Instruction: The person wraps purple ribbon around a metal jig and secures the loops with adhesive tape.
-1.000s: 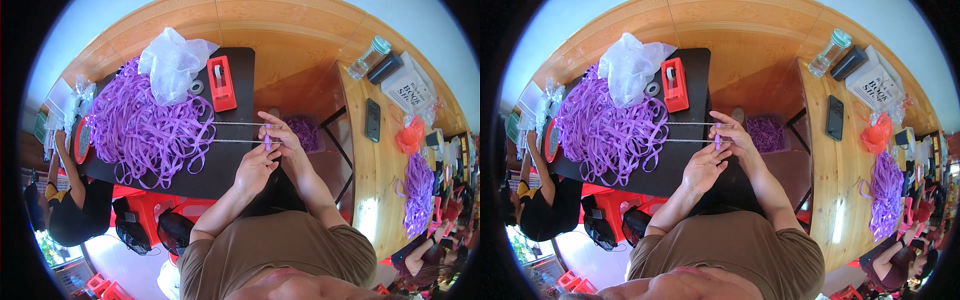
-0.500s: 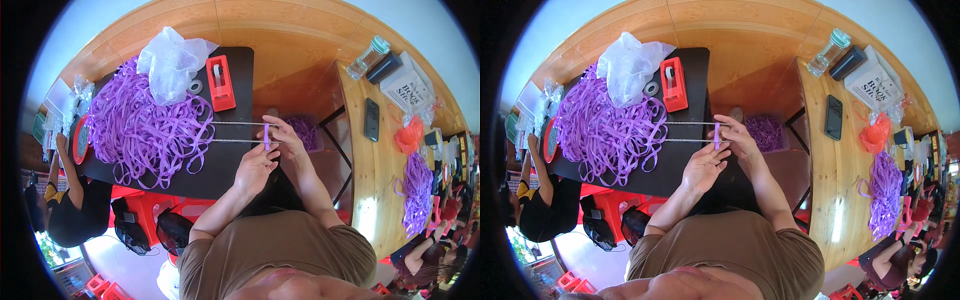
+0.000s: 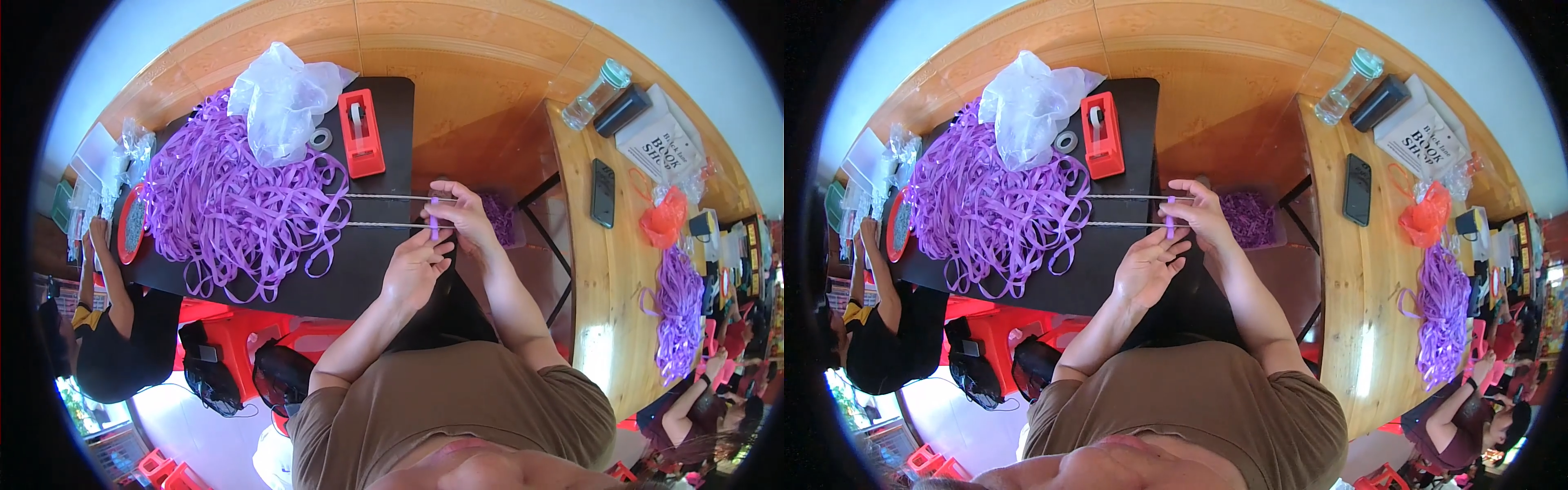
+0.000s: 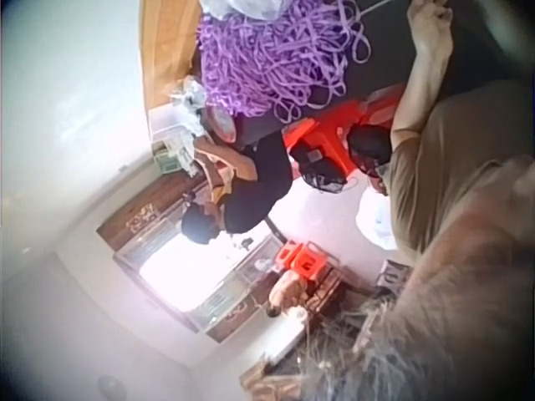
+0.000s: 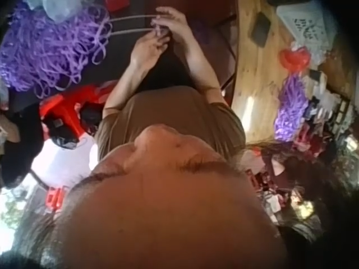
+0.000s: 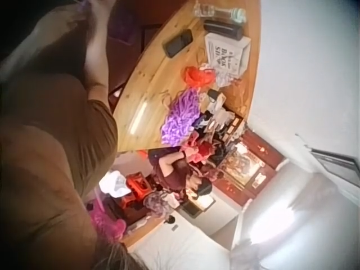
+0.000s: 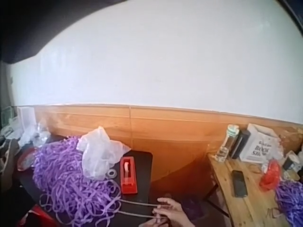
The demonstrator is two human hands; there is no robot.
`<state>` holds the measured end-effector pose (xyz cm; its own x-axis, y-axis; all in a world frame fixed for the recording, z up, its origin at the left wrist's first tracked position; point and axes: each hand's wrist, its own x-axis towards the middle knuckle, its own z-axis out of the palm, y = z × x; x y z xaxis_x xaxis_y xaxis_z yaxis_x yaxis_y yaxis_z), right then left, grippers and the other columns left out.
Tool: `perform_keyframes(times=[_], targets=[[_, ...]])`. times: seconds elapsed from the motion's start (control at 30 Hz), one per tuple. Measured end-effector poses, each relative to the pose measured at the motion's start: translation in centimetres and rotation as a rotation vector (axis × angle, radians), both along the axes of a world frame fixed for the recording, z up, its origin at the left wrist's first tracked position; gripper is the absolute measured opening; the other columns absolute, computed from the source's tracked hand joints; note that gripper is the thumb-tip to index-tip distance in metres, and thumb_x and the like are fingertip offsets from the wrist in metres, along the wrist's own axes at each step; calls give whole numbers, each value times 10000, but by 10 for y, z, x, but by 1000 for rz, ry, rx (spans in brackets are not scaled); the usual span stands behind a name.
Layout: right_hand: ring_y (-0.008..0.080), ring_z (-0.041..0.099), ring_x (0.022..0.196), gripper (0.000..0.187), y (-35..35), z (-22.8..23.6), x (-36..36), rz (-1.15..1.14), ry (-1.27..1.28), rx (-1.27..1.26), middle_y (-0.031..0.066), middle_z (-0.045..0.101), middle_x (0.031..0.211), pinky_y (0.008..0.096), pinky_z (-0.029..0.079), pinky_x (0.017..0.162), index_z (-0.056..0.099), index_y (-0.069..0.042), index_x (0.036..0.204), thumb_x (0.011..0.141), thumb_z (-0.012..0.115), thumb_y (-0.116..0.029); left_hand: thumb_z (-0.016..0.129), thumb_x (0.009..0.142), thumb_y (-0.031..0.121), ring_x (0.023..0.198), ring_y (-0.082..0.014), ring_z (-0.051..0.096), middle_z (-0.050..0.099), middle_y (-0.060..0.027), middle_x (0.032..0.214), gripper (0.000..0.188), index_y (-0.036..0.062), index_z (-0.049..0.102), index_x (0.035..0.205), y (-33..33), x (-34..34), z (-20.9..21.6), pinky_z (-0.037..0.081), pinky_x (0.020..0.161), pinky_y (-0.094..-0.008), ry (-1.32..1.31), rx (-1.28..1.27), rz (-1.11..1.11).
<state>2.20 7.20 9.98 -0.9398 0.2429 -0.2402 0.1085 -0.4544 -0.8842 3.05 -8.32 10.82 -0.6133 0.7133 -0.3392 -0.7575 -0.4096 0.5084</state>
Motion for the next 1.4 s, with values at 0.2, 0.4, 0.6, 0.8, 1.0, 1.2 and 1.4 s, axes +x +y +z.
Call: perform_keyframes(times=[0.2,0.4,0.6,0.8,1.0,1.2,1.4], targets=[[181,647,760,439,0,-9,-2,18,35,69,109,628,838,284,534,654,493,-12,1173,773,673,17,513,900,122,1083,-238,547,556,-120,1248,317,64,513,1212,0,1,-7,413,866,-359,-12,28,6],[184,642,723,415,-3,-8,0,20,59,112,144,635,852,284,524,620,489,-1,1174,802,668,-30,510,899,122,1086,-234,543,561,-112,1236,316,68,514,1210,-1,2,-4,407,864,-353,-7,36,1],[201,631,809,399,-2,9,2,37,-30,-6,156,644,908,300,512,724,474,-11,1227,901,593,-207,490,869,68,1049,-190,536,554,-97,1230,421,36,470,1289,-3,4,-1,398,856,-332,-19,8,11],[175,639,644,206,-6,-17,-3,-83,40,-22,124,650,798,271,530,565,609,25,988,789,659,8,495,890,105,1077,-232,544,548,-131,1251,407,30,469,1289,-7,7,1,403,871,-347,28,25,22],[184,634,610,193,-3,-18,-5,-55,35,-43,138,649,747,276,518,550,618,35,971,781,651,24,483,854,42,1085,-251,538,532,-148,1270,447,-2,451,1298,-10,6,0,400,880,-354,2,11,60],[198,648,650,200,19,-25,11,-149,99,-54,147,660,763,284,528,594,630,33,980,781,646,23,479,831,8,1086,-248,539,525,-154,1279,490,-2,430,1319,-11,6,0,403,884,-349,-31,37,28],[128,607,578,218,81,-24,50,-327,94,202,74,648,747,223,494,520,650,-43,1039,826,666,-88,538,845,50,1066,-209,556,540,-149,1270,449,-4,477,1287,-26,10,10,428,868,-320,53,104,-72]])
